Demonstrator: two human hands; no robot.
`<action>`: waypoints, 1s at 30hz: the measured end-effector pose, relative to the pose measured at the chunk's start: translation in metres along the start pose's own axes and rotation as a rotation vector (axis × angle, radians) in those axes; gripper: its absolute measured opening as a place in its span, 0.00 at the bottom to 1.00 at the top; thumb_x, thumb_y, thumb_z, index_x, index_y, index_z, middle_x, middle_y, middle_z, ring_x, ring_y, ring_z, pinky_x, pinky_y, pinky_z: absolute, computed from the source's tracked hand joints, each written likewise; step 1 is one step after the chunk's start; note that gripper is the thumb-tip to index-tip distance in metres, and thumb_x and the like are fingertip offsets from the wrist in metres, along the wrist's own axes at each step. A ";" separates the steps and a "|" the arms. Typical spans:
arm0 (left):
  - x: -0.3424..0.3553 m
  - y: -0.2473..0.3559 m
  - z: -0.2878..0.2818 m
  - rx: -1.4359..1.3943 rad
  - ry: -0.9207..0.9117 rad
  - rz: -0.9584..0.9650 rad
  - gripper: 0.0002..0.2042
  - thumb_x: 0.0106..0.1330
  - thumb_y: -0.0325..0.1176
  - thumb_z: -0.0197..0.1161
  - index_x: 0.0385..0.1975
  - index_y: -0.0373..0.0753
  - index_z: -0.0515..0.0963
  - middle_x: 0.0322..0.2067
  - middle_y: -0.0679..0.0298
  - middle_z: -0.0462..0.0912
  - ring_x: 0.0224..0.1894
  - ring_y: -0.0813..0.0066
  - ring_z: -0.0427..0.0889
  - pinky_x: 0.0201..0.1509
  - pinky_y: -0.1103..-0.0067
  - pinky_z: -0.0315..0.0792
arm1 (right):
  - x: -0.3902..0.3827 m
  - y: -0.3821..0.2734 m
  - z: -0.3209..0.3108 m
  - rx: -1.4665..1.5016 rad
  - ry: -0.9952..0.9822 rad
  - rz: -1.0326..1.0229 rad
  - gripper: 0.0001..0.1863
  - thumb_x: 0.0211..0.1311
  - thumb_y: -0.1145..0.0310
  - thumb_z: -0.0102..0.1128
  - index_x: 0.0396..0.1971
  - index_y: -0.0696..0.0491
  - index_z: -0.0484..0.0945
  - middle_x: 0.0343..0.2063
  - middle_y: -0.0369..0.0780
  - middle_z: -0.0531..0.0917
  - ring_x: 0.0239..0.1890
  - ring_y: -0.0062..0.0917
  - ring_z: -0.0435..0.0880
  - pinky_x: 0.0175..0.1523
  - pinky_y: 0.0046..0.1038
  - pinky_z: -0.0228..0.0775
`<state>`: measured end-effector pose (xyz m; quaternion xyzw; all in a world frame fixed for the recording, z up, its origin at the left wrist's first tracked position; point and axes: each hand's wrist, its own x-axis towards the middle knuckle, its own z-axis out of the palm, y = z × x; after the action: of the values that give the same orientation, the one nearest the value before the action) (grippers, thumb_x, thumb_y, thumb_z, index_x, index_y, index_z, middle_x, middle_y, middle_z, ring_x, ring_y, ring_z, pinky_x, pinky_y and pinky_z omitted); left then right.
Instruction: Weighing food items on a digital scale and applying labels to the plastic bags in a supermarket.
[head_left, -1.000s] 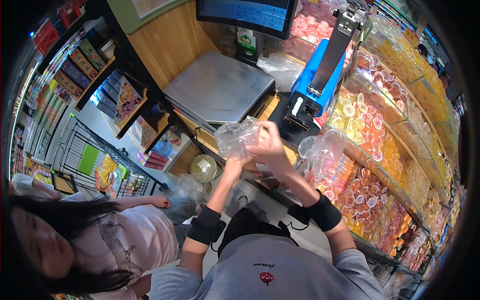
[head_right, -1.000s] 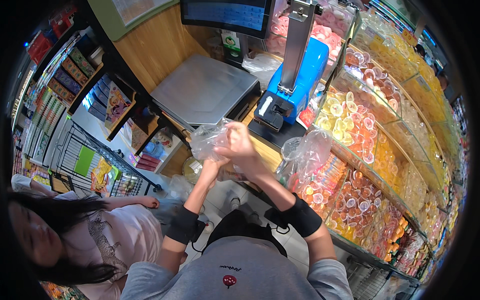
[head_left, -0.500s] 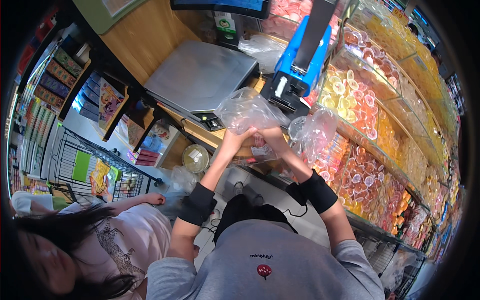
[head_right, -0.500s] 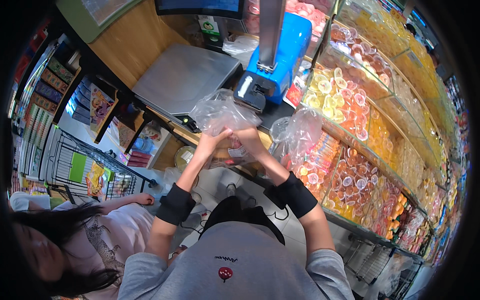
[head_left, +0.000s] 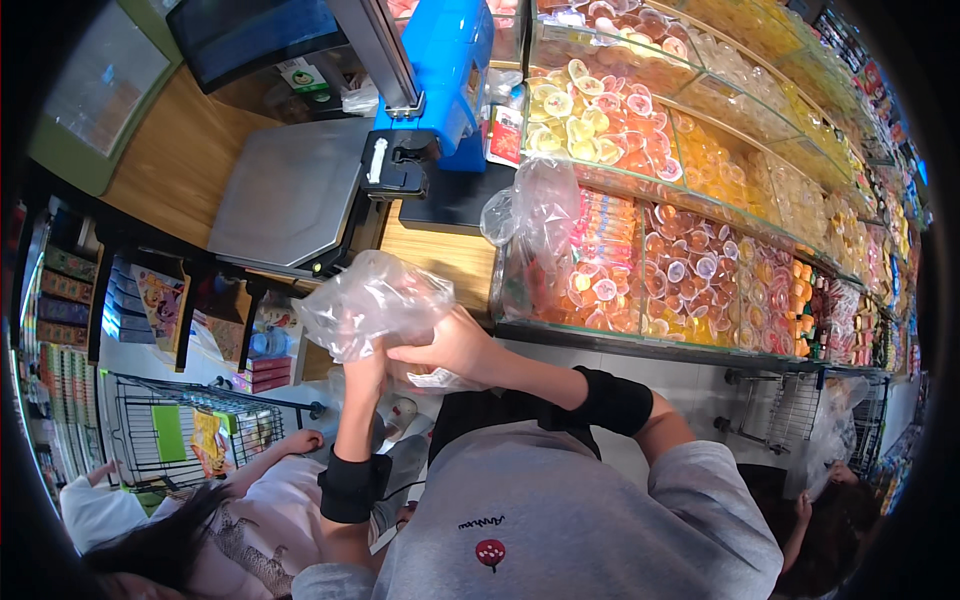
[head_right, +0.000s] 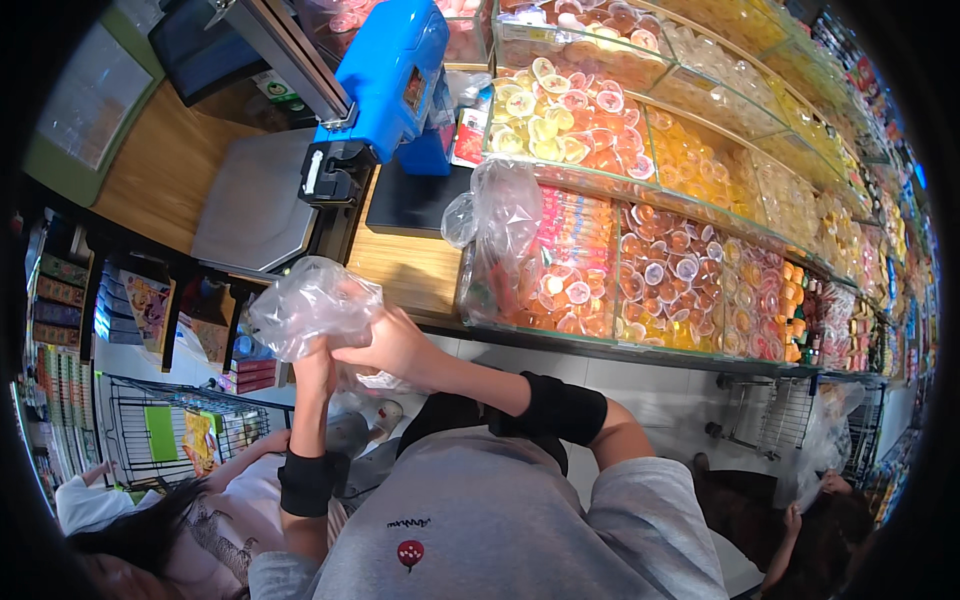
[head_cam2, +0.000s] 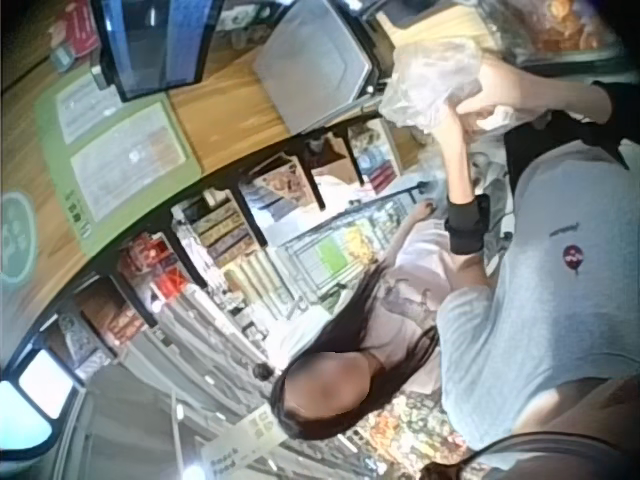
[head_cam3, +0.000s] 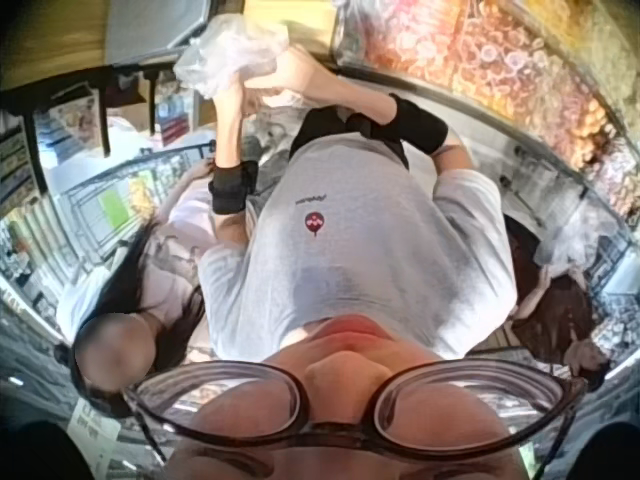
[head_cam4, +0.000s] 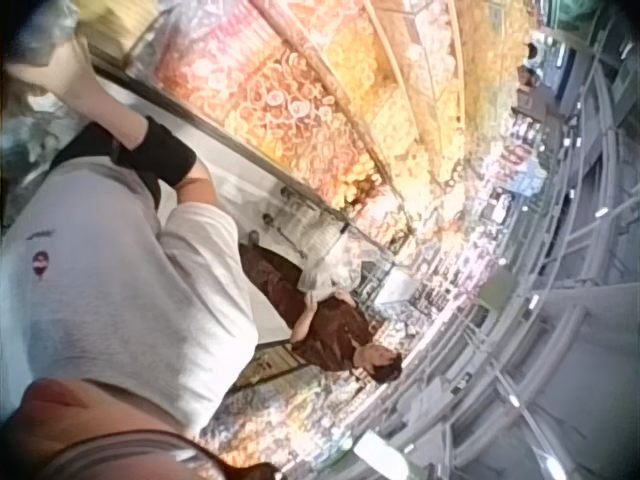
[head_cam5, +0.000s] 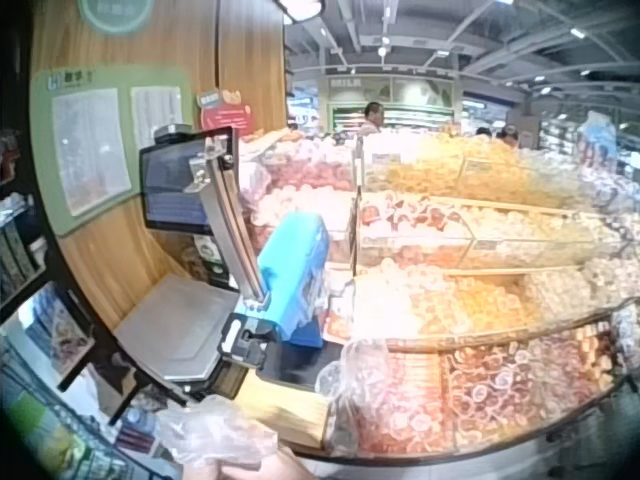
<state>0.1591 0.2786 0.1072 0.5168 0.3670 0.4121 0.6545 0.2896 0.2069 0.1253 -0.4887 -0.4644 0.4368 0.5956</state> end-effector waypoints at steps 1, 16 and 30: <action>-0.002 0.003 -0.002 0.107 -0.091 0.038 0.20 0.59 0.27 0.55 0.52 0.33 0.62 0.46 0.58 0.70 0.46 0.70 0.71 0.49 0.78 0.67 | -0.002 -0.011 -0.007 0.164 -0.071 0.119 0.31 0.45 0.71 0.64 0.52 0.55 0.63 0.37 0.40 0.75 0.27 0.20 0.74 0.30 0.23 0.69; 0.021 0.066 0.050 -0.399 -0.385 -0.130 0.12 0.58 0.24 0.53 0.42 0.35 0.64 0.32 0.61 0.72 0.33 0.74 0.72 0.41 0.78 0.69 | 0.004 0.000 -0.052 0.117 -0.550 0.316 0.15 0.61 0.57 0.48 0.23 0.52 0.72 0.16 0.29 0.70 0.19 0.11 0.67 0.24 0.15 0.60; 0.007 0.062 0.029 1.561 -0.777 0.781 0.14 0.48 0.25 0.60 0.36 0.38 0.69 0.17 0.62 0.74 0.24 0.72 0.75 0.39 0.77 0.67 | -0.001 -0.007 -0.068 -0.225 -0.746 0.528 0.12 0.60 0.62 0.48 0.31 0.56 0.72 0.17 0.32 0.73 0.18 0.18 0.73 0.22 0.20 0.64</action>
<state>0.1780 0.2817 0.1733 0.9943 0.0972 0.0400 0.0174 0.3569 0.1928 0.1257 -0.4613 -0.5509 0.6661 0.2002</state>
